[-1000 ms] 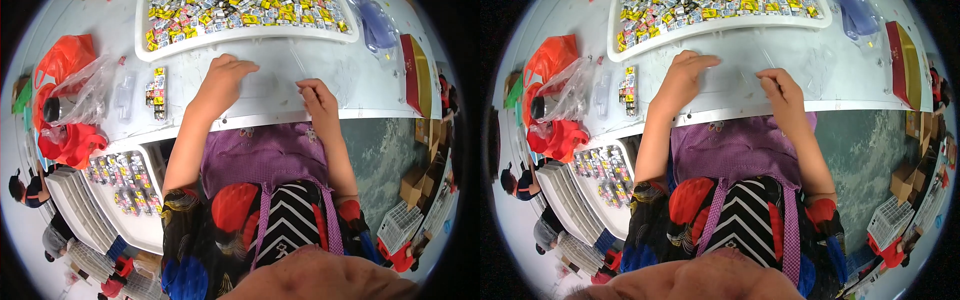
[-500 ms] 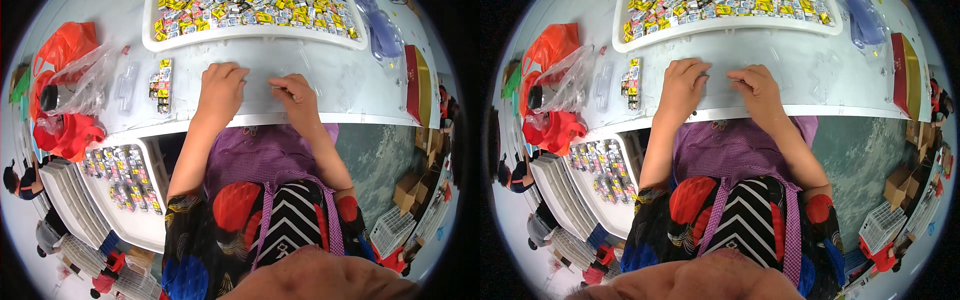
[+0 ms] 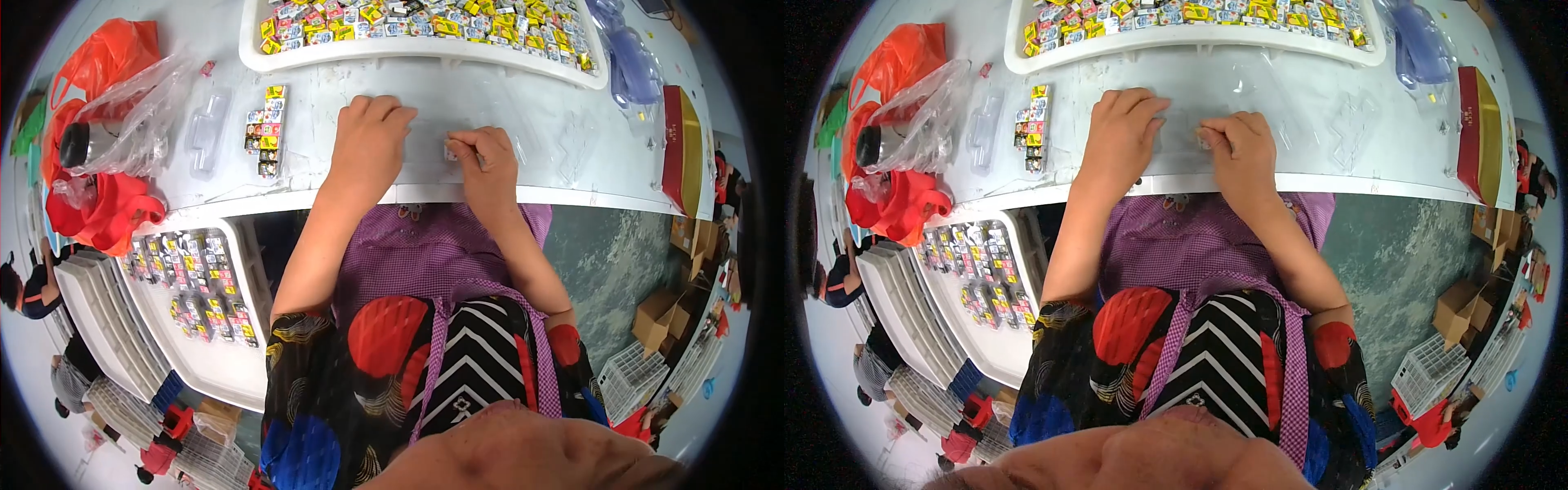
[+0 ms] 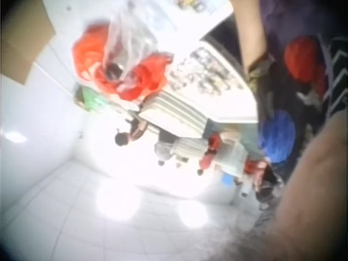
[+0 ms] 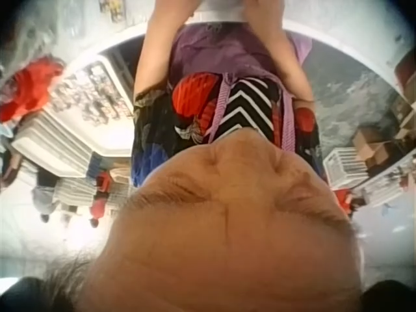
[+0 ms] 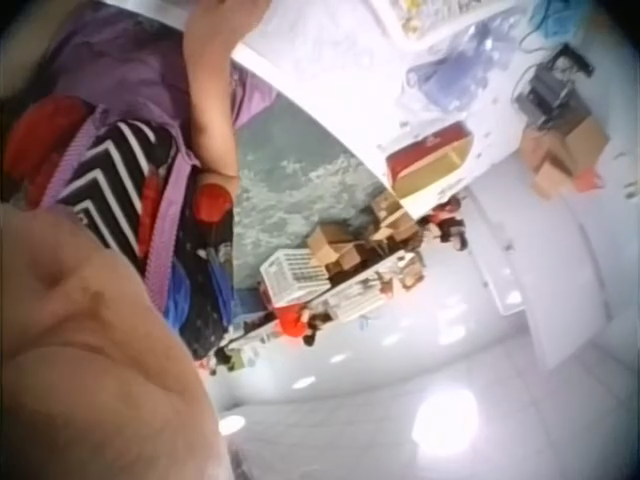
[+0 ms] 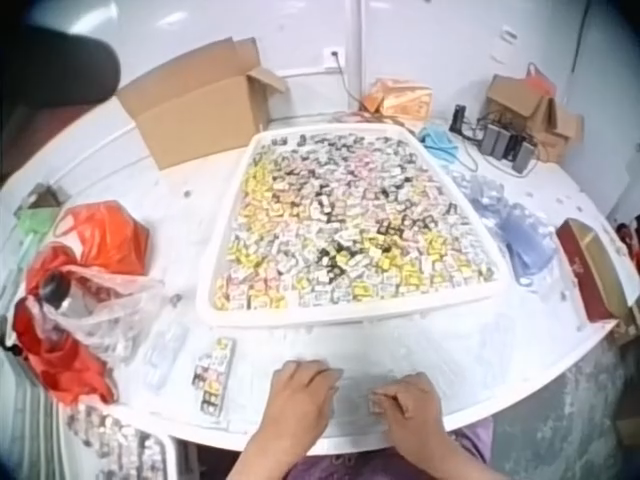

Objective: Sorting small colorful miniature toy items from a large tray and placing them into plastic packaging slots.

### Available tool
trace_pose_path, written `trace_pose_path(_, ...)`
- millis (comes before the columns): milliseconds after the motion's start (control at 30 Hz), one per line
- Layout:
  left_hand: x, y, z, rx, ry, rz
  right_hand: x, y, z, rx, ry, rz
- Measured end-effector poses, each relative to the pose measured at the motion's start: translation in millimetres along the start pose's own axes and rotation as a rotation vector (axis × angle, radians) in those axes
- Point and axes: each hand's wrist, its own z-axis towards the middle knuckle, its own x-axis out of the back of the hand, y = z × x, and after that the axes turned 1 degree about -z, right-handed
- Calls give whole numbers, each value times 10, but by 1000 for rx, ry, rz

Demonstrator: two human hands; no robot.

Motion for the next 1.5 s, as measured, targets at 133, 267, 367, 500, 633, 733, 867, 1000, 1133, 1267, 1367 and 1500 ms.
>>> trace_pose_path(133, -6, 4, 12, -12, 7, 8, -26, 32, -18, 183, 62, -137)
trace_pose_path(267, -10, -6, 18, -7, -9, 28, 40, 45, -13, 247, 64, -227)
trace_pose_path(367, -2, -9, 20, -6, 7, 18, 195, -65, 74, 62, -32, 78)
trace_pose_path(500, -1, -15, 25, -2, -9, 9, 227, -93, 117, -315, -154, 711)
trace_pose_path(633, 37, 23, 28, 19, -21, -17, 184, -35, 120, -311, -158, 661)
trace_pose_path(733, 42, 28, 28, 44, -49, -24, 92, -52, 97, -316, -184, 675)
trace_pose_path(867, 46, 22, 21, 41, -50, -15, 18, -20, 95, 29, -184, 159)
trace_pose_path(1000, 35, 18, 17, 41, -47, -12, -66, 52, 91, 176, -134, 9)
trace_pose_path(1133, 12, 8, 15, 34, -33, -15, -121, 55, 75, 125, -102, 11)
trace_pose_path(1267, 18, 6, 17, 33, -24, -17, -132, 27, 49, 112, -84, -62)
trace_pose_path(1367, 17, 15, 32, 37, -20, -18, -147, 33, 48, 140, -60, -120)
trace_pose_path(1500, 76, 22, 36, 50, -39, -12, -170, 12, 56, 201, -33, -148)
